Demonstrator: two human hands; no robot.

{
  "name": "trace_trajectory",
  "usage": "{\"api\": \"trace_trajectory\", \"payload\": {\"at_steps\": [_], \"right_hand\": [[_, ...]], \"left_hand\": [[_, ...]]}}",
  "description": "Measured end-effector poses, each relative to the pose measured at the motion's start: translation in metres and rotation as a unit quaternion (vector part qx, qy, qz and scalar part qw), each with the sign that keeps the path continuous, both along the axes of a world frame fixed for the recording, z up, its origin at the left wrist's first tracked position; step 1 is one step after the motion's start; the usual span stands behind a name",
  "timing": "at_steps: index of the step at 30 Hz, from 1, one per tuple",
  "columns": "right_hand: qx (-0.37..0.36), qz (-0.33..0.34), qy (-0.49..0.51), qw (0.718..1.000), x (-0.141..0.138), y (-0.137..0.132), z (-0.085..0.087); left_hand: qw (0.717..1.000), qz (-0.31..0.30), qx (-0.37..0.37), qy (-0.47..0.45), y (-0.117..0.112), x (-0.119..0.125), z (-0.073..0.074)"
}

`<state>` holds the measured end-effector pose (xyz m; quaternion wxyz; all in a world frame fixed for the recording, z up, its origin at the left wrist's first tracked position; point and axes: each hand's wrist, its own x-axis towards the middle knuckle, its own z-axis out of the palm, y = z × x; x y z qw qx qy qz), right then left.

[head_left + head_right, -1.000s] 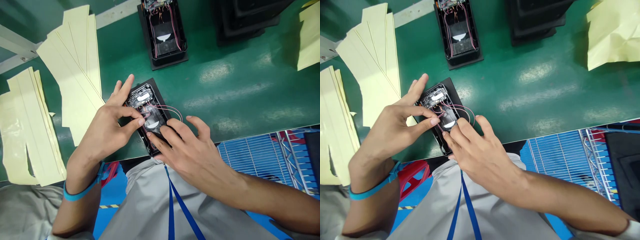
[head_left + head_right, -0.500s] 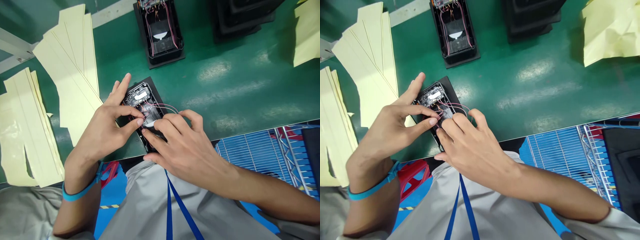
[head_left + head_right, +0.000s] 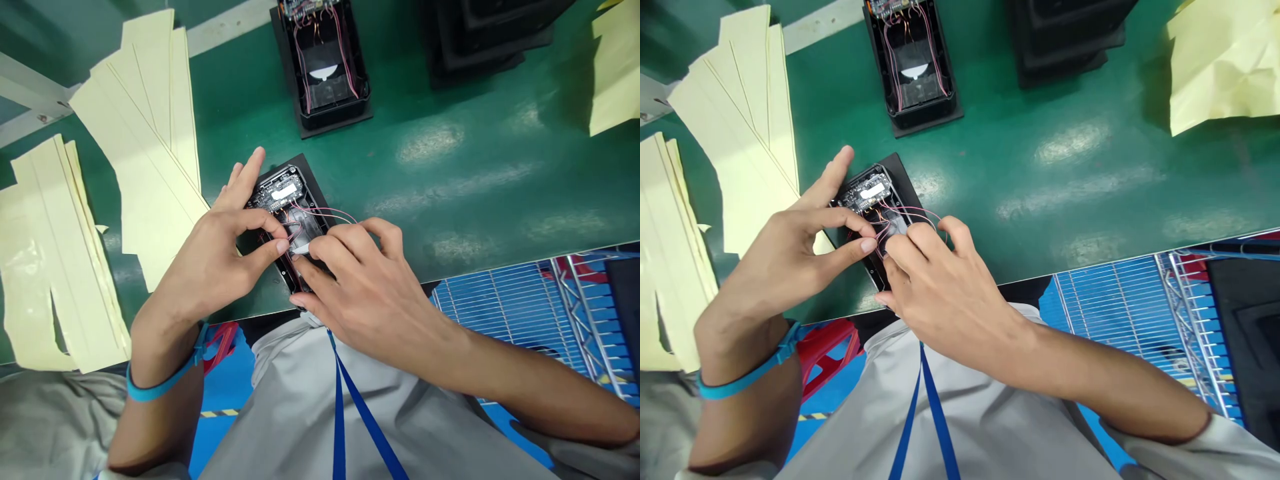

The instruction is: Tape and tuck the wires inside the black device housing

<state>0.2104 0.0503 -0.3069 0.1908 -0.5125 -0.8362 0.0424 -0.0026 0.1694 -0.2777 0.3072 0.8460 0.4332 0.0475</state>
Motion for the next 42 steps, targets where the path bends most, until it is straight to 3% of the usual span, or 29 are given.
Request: {"api": "trace_trajectory", "payload": {"at_steps": [9, 18, 26, 42], "right_hand": [[0.007, -0.009, 0.003, 1.000, -0.0017, 0.0011, -0.0025], [0.006, -0.010, -0.003, 1.000, -0.0027, 0.0029, -0.0006], [0.006, -0.009, 0.000, 1.000, -0.0034, 0.0028, -0.0010], [0.000, -0.010, -0.002, 1.000, -0.0020, 0.0028, -0.0010]], "left_hand": [[0.999, -0.029, 0.023, -0.001, 0.0003, -0.0021, -0.0008], [1.000, -0.012, -0.008, 0.003, -0.0018, 0.0002, 0.0009], [0.999, -0.030, 0.028, -0.006, -0.0046, 0.0010, -0.0039], [0.999, -0.028, 0.017, 0.005, -0.0043, 0.0023, -0.0035]]}}
